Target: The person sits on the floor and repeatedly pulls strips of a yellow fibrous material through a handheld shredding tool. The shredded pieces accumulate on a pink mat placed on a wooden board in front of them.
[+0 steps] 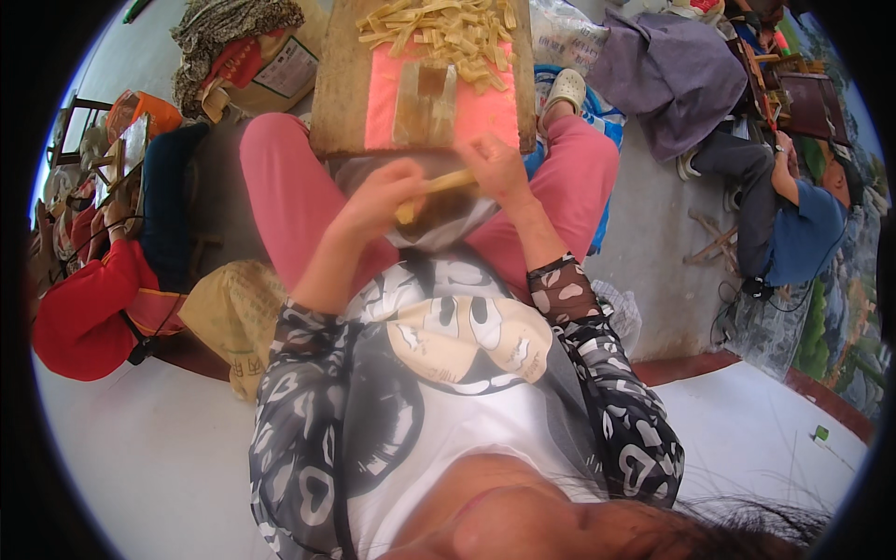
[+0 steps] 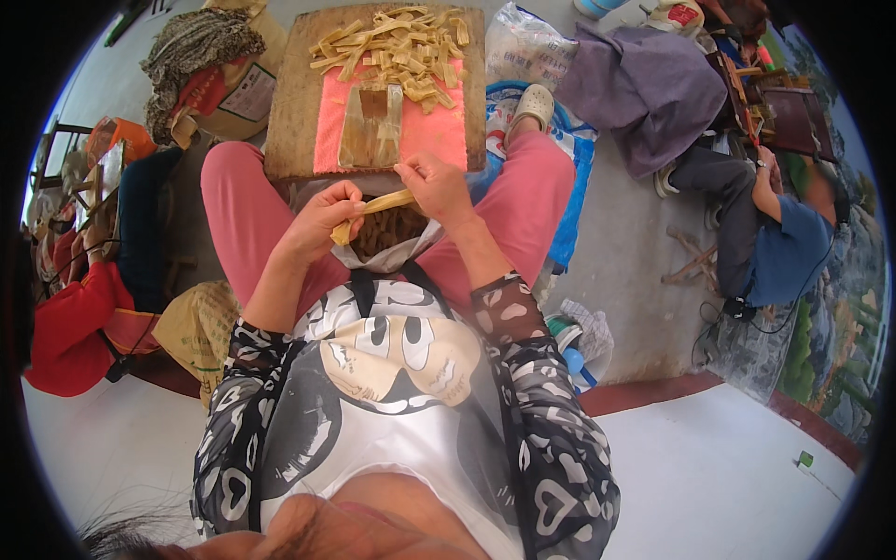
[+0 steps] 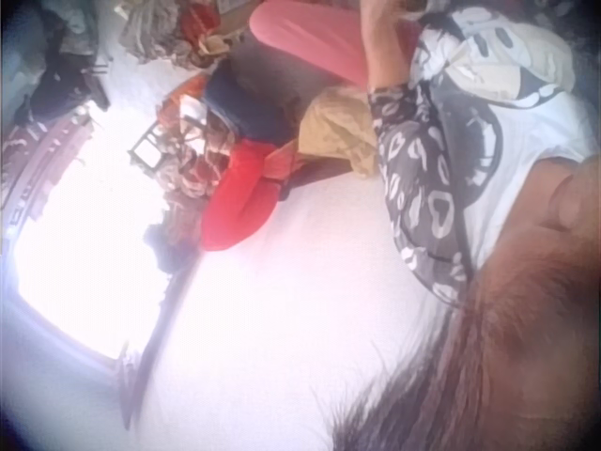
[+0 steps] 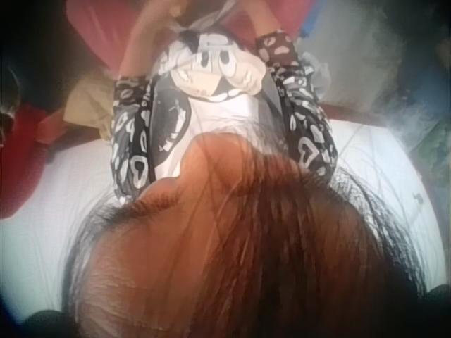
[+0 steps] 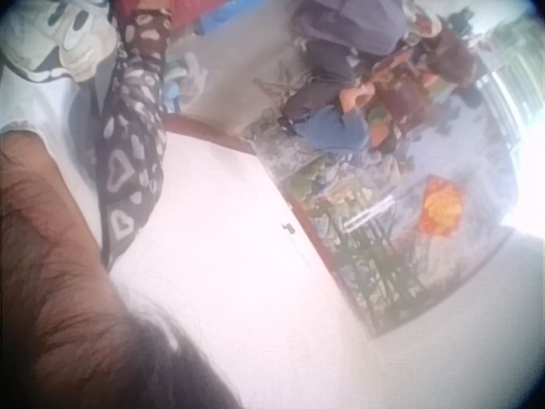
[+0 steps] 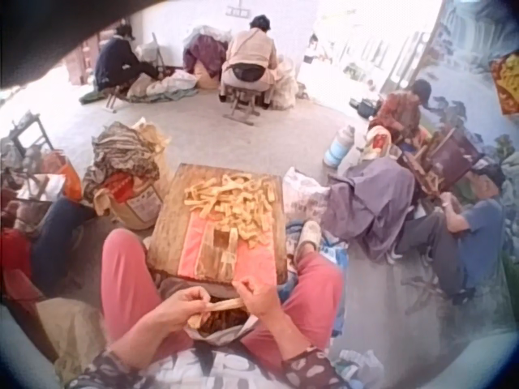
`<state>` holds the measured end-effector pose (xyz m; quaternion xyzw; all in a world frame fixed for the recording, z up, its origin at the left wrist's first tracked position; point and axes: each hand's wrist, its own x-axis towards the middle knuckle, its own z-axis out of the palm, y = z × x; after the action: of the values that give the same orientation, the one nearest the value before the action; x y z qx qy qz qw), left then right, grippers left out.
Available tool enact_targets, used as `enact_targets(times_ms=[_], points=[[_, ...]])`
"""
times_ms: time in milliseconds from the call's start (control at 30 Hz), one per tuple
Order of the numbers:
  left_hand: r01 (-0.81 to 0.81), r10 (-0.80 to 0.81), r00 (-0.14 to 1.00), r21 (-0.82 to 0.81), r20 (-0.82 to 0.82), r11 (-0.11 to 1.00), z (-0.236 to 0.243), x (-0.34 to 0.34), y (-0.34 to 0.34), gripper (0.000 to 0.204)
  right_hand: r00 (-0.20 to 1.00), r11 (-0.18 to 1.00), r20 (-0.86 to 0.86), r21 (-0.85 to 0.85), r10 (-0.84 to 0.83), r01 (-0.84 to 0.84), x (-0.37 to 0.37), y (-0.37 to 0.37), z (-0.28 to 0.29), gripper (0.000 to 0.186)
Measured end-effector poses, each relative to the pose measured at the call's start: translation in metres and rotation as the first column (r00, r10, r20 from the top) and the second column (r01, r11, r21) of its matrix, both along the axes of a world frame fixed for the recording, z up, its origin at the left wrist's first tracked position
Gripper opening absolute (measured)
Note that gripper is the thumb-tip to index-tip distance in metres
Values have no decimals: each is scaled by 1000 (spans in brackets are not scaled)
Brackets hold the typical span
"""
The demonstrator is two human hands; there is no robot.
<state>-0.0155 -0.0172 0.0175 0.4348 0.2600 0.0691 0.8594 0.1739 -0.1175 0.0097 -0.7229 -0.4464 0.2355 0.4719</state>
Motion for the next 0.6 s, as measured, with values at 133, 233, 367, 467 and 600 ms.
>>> enact_targets(times_ms=[133,233,367,467,600], points=[[23,50,993,597,-106,802,10,-1,19,6,957,933,-151,-227,248,-278,18,0,17,21],[8,154,986,939,-65,345,29,11,28,11,960,941,11,-201,281,-273,24,9,22,21],[-79,175,978,980,111,-181,20,34,53,21,984,998,176,36,37,-45,18,33,19,20],[-73,166,979,968,115,-239,1,42,57,21,953,998,302,58,-7,-11,17,36,4,17],[31,173,985,975,8,-219,-7,43,53,19,892,998,452,-65,23,8,13,35,-6,16]])
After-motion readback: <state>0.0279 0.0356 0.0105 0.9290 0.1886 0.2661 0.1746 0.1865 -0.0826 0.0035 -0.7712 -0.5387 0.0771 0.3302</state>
